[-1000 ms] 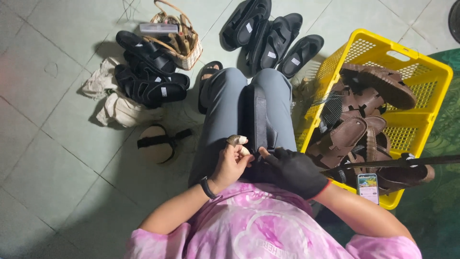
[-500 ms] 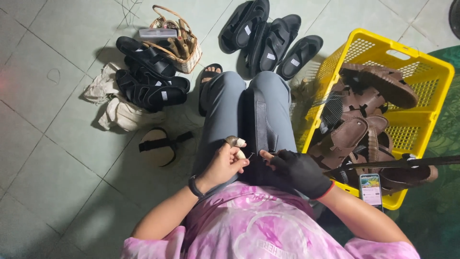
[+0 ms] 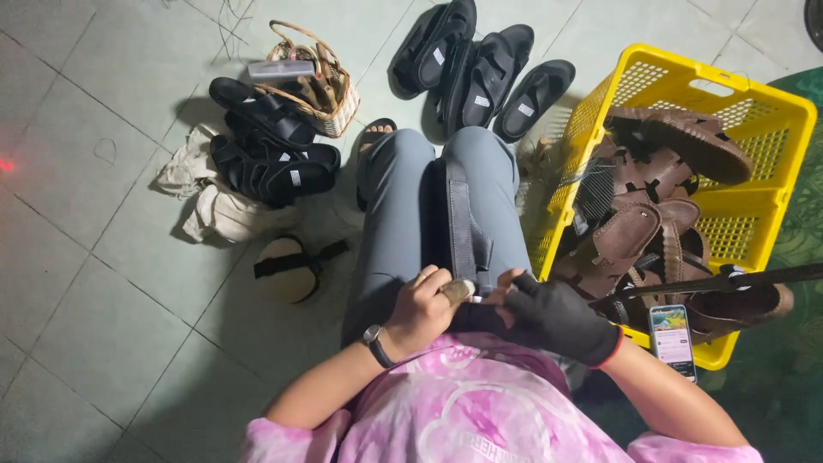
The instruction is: The person sits on the floor and sews a black sandal held on their lap using a needle and thread. They repeatedly push the needle through the sandal material and pull the thread to secure the stitching.
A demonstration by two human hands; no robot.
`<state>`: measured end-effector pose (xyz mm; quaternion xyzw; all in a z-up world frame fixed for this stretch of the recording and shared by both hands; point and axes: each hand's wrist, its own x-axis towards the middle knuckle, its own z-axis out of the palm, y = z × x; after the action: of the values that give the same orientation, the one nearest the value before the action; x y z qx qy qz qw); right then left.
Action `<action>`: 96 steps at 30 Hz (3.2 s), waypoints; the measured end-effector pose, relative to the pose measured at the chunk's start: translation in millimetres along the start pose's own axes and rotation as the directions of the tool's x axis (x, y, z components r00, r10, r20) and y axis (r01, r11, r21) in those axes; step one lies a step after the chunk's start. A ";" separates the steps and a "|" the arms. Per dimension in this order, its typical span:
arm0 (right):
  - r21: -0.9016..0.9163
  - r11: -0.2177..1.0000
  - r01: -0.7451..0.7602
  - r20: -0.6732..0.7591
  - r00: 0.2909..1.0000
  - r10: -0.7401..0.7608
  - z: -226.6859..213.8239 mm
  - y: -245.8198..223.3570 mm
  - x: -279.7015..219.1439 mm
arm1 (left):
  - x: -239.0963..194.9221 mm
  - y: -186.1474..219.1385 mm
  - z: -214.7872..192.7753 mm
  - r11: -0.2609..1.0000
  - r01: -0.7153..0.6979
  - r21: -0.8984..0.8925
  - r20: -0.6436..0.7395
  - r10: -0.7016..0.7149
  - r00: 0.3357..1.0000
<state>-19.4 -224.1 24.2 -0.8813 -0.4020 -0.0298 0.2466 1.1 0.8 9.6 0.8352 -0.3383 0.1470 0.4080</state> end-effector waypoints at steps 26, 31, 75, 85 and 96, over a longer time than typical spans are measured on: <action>-0.056 0.897 -0.438 -0.015 0.899 0.438 32.0 2.2 3.6 | -21.0 -35.9 -17.4 0.908 0.393 0.146 0.580 -0.400 0.709; 0.045 0.959 -0.280 -0.064 0.957 0.282 42.6 13.0 -17.0 | -28.1 -51.3 -2.8 0.634 0.577 -0.515 0.491 -0.334 0.804; -0.037 0.966 -0.257 -0.022 0.966 0.256 10.4 -11.0 16.4 | 25.2 -53.8 -22.5 0.970 0.241 -0.026 0.030 -0.240 0.970; -0.102 0.978 -0.182 0.044 0.981 0.188 8.9 0.7 21.8 | -7.7 -35.6 -7.9 0.755 0.638 -0.154 0.525 -0.484 0.700; -0.151 0.973 -0.175 0.203 0.958 0.203 5.5 5.0 20.2 | -5.3 -41.1 -13.4 0.829 0.515 -0.220 0.459 -0.378 0.804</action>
<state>-2.9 -210.4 22.4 -0.9280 -0.3375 0.0641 0.1442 25.8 31.6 -8.7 0.8220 -0.2242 -0.1862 0.4892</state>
